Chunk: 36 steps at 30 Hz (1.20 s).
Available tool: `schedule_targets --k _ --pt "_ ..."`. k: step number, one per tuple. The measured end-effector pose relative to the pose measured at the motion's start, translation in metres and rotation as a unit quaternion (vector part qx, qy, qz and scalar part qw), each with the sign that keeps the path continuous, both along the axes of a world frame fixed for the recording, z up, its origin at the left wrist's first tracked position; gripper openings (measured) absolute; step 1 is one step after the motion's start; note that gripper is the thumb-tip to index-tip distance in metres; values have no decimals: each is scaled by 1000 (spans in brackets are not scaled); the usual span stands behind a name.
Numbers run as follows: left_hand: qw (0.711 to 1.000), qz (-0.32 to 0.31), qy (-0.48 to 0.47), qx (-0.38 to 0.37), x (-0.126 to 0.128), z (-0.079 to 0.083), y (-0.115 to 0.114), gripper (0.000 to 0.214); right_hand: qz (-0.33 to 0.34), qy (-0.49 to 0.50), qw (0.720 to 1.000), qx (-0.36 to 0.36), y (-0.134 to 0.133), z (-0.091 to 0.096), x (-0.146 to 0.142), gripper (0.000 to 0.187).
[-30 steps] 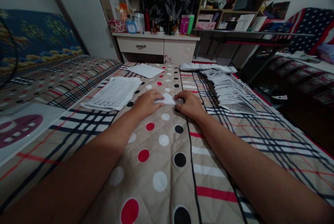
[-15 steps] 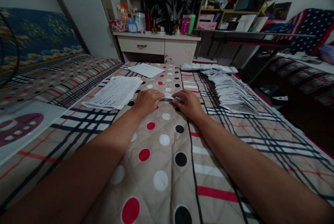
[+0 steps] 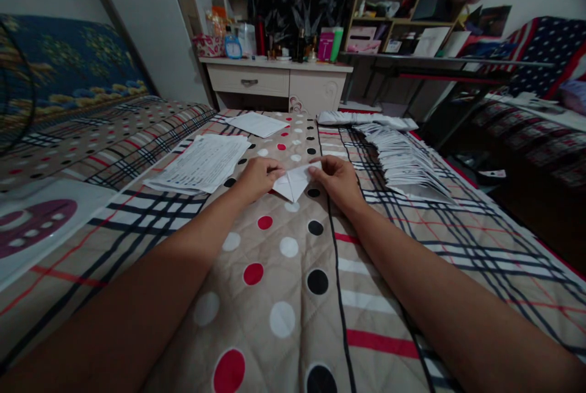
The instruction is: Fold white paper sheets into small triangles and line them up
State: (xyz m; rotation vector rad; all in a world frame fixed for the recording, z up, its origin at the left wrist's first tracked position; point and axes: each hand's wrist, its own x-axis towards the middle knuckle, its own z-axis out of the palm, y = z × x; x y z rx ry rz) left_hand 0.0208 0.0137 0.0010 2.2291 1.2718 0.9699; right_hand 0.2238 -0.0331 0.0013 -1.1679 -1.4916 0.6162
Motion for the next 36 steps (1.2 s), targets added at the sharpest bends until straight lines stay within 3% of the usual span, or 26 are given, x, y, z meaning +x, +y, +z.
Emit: schedule_targets --k 3,7,14,18,25,33,36 --pt "999 0 36 11 -4 -7 3 17 -53 -119 991 -25 3 -4 2 34" --pt "998 -16 44 48 -7 -11 4 16 -81 -255 963 -39 2 -4 3 26" --pt "996 -61 41 45 -10 -10 5 16 -70 -317 945 -29 1 -1 3 26" --pt "998 -66 18 2 -10 -9 4 18 -61 -305 950 -29 2 -2 3 24" --pt "997 -71 -18 -8 -7 -12 3 18 -34 -215 976 -19 4 -6 5 15" --pt "990 -60 -100 85 3 8 -14 21 15 -115 993 -27 2 -4 1 13" --pt "984 -32 -150 87 3 11 -16 28 -5 -81 996 22 -1 -2 0 11"
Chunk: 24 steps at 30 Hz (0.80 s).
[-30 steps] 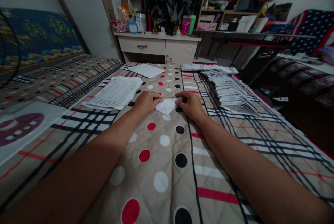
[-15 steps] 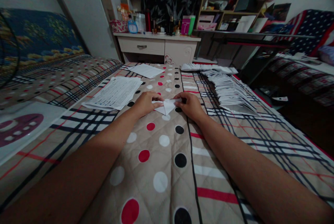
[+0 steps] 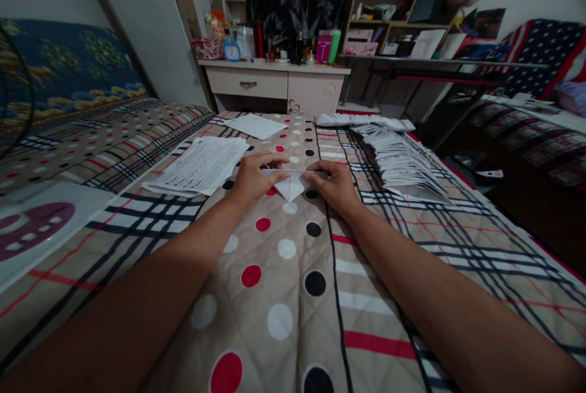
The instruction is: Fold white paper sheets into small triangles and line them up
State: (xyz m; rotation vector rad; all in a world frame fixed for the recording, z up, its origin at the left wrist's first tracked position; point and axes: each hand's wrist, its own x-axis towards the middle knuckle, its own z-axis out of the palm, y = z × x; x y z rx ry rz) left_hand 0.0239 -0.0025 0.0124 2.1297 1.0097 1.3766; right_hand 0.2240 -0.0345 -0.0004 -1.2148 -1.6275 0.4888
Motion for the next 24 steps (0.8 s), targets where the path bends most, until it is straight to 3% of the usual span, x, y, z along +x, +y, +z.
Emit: schedule_targets --k 3,6,15,20,24 --pt "996 43 -60 -45 -3 -2 4 25 -21 4 996 82 -5 5 -1 10" --pt "988 58 -111 -86 -5 -7 11 18 -27 -1 995 100 -9 9 -2 9" --pt "956 5 -253 -149 -6 -10 18 12 -35 3 999 31 -2 0 -2 11" --pt "927 -42 -314 -204 -6 -4 13 26 -18 23 993 111 -2 2 0 13" --pt "915 -44 -334 -223 -5 -2 11 29 -16 39 988 151 -6 8 0 20"
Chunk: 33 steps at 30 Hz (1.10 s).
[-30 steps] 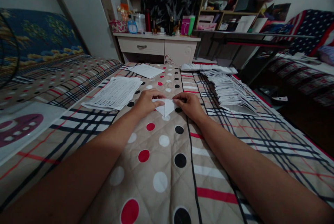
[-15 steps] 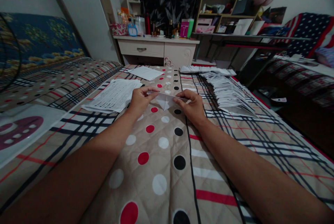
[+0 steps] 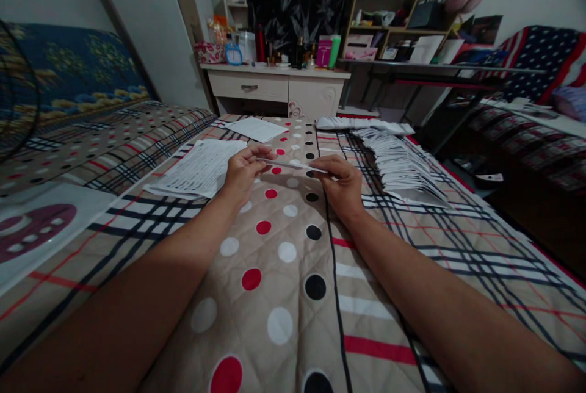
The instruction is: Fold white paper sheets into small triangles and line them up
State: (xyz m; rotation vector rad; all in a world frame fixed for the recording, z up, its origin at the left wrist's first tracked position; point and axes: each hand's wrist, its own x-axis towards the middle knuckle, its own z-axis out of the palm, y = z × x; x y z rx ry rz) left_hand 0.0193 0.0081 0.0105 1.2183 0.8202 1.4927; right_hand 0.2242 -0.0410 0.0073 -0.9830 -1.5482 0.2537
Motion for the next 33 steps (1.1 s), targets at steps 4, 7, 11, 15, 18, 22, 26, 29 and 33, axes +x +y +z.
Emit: schedule_targets --k 4,7,11,15,18,22,26,29,33 --pt "1000 8 -14 -11 2 1 -1 26 15 19 999 22 -2 1 0 21" --pt "1000 10 -16 -6 3 2 -1 24 26 24 999 27 -3 1 -2 20" --pt "1000 16 -14 -2 3 3 -1 21 9 16 1000 6 -4 2 -3 18" --pt "999 28 -36 -19 2 2 2 21 12 9 1000 18 -5 2 -2 18" --pt "997 41 -58 -20 1 0 5 23 18 9 999 25 -4 1 -2 20" --pt "997 51 -56 -22 0 1 6 24 9 14 1000 13 -4 1 -2 21" --pt "999 38 -30 -11 -1 -1 6 23 12 17 1000 15 -4 2 -3 18" --pt "1000 27 3 13 -1 -5 6 22 10 14 1000 13 -3 2 -2 16" --pt "998 12 54 32 -1 -9 6 24 16 32 999 17 0 0 -3 11"
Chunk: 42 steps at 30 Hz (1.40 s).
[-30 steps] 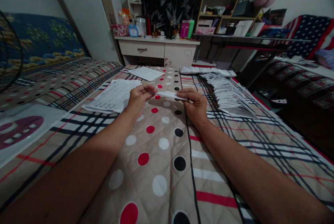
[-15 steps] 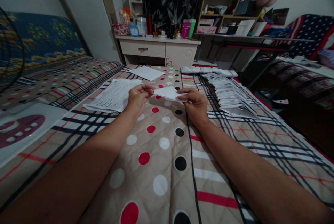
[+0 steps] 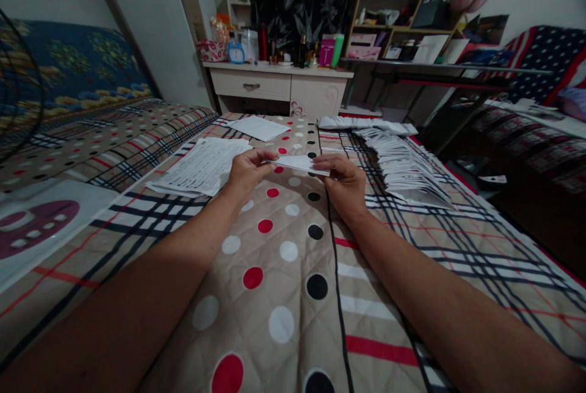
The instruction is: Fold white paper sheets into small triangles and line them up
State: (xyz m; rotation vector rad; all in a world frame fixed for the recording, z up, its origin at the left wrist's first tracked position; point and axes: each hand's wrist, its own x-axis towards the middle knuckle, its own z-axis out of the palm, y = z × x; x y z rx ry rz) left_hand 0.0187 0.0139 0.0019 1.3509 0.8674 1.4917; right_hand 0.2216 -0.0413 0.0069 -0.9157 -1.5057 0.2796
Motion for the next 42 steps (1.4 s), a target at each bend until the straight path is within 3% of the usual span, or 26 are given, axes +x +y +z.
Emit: schedule_targets --k 4,10,14,17,20,24,28,31,34,36,40,42 --pt "998 33 50 12 1 2 -2 21 -10 39 997 -65 -1 0 -2 3" --pt "996 30 79 -20 1 3 -5 26 0 90 984 -153 -6 4 -4 21" --pt "986 29 165 7 -1 -2 -2 17 6 49 970 -237 2 -4 1 28" --pt "943 45 323 61 -3 -3 -2 7 -20 -39 960 -277 8 -10 4 24" --pt "887 40 444 121 -4 -2 -3 10 -41 -103 955 -276 10 -9 6 26" --pt "837 44 522 156 -6 -1 -5 12 -8 -174 947 -271 6 -3 7 38" --pt "811 63 560 157 -8 0 -5 11 6 -210 943 -259 5 -1 10 38" --pt "806 33 553 209 -6 0 -7 14 -2 -211 942 -261 7 -4 12 33" --pt "823 -13 512 245 0 -1 -11 17 3 -201 948 -249 9 -6 13 28" --pt "833 -25 497 242 4 -2 -16 17 7 -191 951 -244 9 -6 14 25" --pt "824 -13 518 227 6 -1 -19 34 -16 -193 948 -253 10 -5 13 14" --pt "822 -7 524 223 5 -3 -17 30 -38 -205 944 -256 12 -6 13 12"
